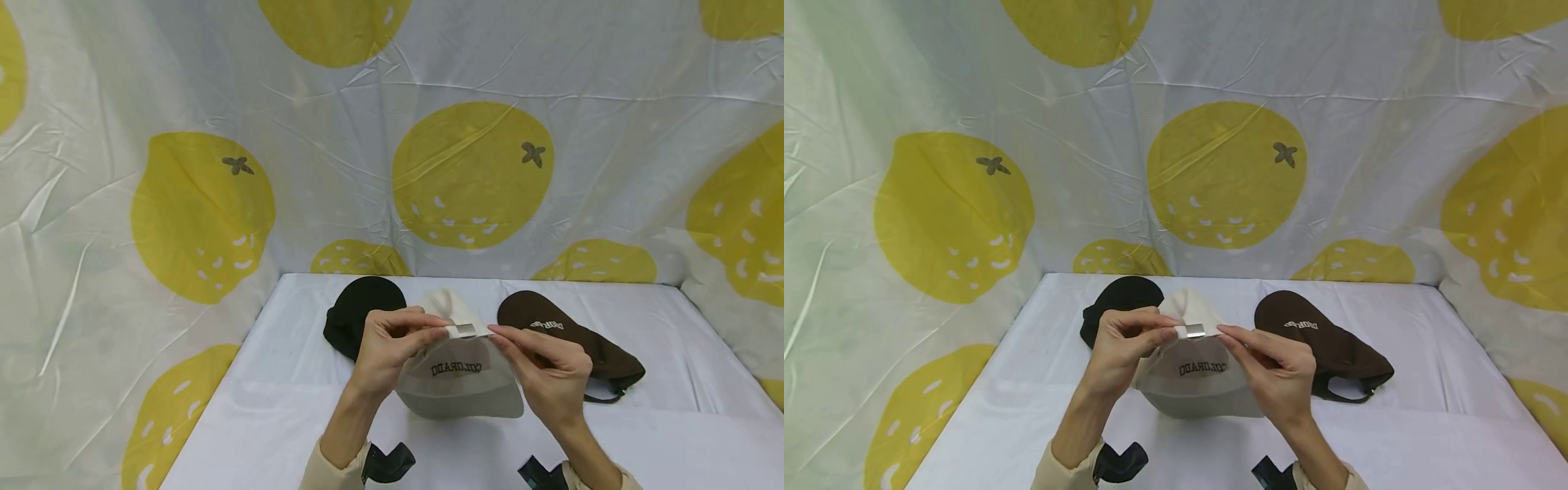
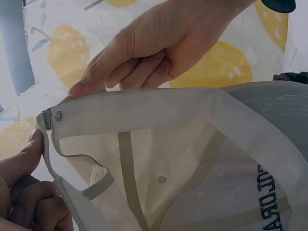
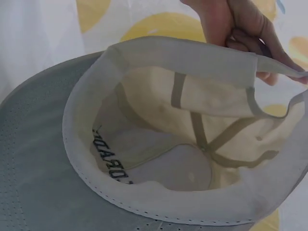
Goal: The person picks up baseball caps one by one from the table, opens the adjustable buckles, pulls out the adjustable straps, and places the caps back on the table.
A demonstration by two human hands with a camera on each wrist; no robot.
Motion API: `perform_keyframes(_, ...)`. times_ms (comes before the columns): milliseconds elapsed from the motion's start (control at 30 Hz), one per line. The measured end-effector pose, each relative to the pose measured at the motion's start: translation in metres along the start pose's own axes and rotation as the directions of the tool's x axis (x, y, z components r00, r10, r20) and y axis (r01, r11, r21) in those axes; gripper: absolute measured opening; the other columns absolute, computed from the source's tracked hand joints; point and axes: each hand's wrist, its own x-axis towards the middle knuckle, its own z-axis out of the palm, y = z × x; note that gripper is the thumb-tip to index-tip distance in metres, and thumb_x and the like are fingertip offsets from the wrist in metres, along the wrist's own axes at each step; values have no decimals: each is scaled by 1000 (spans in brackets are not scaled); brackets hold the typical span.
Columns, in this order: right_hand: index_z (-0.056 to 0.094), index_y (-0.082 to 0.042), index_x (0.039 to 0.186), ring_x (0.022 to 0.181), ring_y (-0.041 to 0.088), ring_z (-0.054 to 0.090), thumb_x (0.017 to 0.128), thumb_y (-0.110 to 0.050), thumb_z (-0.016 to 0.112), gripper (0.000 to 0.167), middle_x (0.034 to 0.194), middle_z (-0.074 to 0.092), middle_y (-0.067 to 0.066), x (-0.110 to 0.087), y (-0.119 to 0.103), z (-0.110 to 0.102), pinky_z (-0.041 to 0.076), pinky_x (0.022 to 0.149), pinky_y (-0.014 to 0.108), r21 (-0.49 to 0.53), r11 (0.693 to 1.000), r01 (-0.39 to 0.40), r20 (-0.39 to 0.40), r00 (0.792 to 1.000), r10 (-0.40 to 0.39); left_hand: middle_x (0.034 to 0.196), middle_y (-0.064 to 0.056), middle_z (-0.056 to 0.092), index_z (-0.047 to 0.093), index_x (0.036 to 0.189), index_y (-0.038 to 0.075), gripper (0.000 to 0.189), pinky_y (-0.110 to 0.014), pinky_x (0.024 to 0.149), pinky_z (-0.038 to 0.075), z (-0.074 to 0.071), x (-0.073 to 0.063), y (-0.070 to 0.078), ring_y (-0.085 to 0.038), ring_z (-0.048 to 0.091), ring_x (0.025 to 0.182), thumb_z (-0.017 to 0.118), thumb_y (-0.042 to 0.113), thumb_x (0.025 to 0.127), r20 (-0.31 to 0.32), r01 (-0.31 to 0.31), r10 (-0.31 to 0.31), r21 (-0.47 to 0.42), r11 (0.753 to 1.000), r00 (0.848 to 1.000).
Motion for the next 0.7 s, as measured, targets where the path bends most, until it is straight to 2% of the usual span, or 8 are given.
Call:
perform_keyframes(100,75,18,91,53,4,42,76,20,79,16,89,81,5,3,-3,0,24,43,17,-6,1000,12,-11,1000,-12,75,4,69,66,97,-27,30,-18,60,41,0,0,1,-5,49,67,79,-1,87,12,17,-17,23,1000,1000)
perform_keyframes(267,74,20,90,50,4,38,76,21,78,15,88,81,6,7,-9,2,24,44,15,14,1000,21,-16,1000,-21,76,0,70,72,97,-21,22,-17,59,41,1,-1,6,-6,47,66,79,-4,86,16,40,-42,89,995,999)
perform_keyframes(400,74,21,89,49,3,35,76,21,79,14,82,79,8,10,-14,4,24,45,13,23,999,49,-11,999,-49,76,-14,70,76,99,-14,18,-19,52,35,7,-3,14,-5,38,60,81,-5,84,28,-2,-3,174,985,1000)
perform_keyframes(533,74,21,88,50,3,33,79,15,80,12,74,77,10,12,-18,8,24,47,11,25,992,125,27,992,-125,79,-25,70,78,103,-10,20,-24,44,23,15,-6,21,-7,28,54,81,-5,84,50,-75,65,242,967,997)
perform_keyframes(633,75,20,86,49,2,32,82,9,81,13,69,74,12,13,-20,12,22,48,10,15,980,200,63,978,-201,85,-26,74,77,105,-10,20,-23,44,25,20,-8,23,-6,30,53,79,-4,86,73,-97,81,252,963,994)
perform_keyframes(700,75,19,84,48,1,30,84,6,81,14,66,73,12,14,-20,14,20,48,9,4,970,245,87,966,-244,87,-26,75,77,106,-11,19,-21,47,31,22,-9,24,-2,41,56,77,-4,88,91,-95,75,240,966,993)
